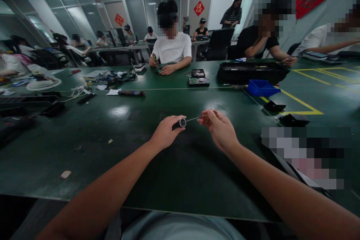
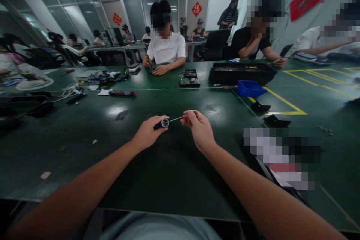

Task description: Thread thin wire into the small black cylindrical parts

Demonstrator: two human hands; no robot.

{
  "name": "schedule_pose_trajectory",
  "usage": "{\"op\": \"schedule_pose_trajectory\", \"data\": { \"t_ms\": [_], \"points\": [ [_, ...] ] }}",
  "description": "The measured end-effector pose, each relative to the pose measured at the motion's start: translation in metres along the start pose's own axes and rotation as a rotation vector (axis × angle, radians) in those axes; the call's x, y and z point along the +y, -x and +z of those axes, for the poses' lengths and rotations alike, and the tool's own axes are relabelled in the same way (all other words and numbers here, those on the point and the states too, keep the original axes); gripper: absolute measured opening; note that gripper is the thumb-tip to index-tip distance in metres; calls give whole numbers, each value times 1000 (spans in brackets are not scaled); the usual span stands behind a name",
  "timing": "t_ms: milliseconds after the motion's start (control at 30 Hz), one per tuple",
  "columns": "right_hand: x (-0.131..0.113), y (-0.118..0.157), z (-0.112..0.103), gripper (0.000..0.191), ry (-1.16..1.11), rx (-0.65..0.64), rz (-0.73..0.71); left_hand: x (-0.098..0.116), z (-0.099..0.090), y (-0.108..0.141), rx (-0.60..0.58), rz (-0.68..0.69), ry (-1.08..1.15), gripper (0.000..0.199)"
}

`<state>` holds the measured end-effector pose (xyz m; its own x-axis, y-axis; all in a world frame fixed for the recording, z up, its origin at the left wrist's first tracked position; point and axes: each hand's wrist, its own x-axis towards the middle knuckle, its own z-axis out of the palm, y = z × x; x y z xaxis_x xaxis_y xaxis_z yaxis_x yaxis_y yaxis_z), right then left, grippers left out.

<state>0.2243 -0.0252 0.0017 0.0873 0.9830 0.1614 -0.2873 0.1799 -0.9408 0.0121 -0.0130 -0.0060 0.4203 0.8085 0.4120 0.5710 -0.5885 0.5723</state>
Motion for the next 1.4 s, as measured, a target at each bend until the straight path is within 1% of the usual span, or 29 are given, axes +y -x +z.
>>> {"op": "schedule_pose_trajectory", "data": {
  "t_ms": [67, 133, 200, 233, 333, 467, 600, 767, 900, 1067, 1167, 1300, 1400],
  "points": [
    [0, -1, 0, 27, -96, 18, 73, 1, -2, -1, 24, 33, 5, 39],
    [-2, -2, 0, 27, -140, 23, 155, 1, -4, -2, 12, 46, -26, 37],
    [-3, -3, 0, 27, -126, 39, 200, 0, -6, -2, -22, 32, -67, 36],
    [-3, -3, -1, 26, -100, 52, 194, -1, -7, -2, -39, 18, -82, 36],
    [-2, -2, -2, 23, 0, 89, 104, -2, -6, -1, -62, -24, -94, 38],
    [0, -1, -3, 24, 137, 95, 2, -1, -5, -1, -77, -55, -98, 39],
    [-3, 1, -2, 27, 251, 53, -98, -1, -4, -1, -92, -50, -107, 40],
    [-12, 9, 0, 26, 600, 41, -236, -3, -3, -1, -100, -24, -134, 41],
    [-15, 13, 0, 24, 732, -11, -303, -4, -1, -1, -120, -28, -142, 41],
    [-16, 13, -1, 20, 846, -69, -339, -4, 0, -1, -155, -53, -151, 40],
    [-16, 11, -1, 20, 905, -82, -336, -4, -1, -2, -146, -89, -127, 39],
    [-14, 11, -2, 20, 916, -86, -334, -3, -2, -2, -89, -126, -59, 38],
    [-14, 11, -2, 21, 910, -75, -325, -1, -2, -2, -3, -161, 2, 39]
  ]
}}
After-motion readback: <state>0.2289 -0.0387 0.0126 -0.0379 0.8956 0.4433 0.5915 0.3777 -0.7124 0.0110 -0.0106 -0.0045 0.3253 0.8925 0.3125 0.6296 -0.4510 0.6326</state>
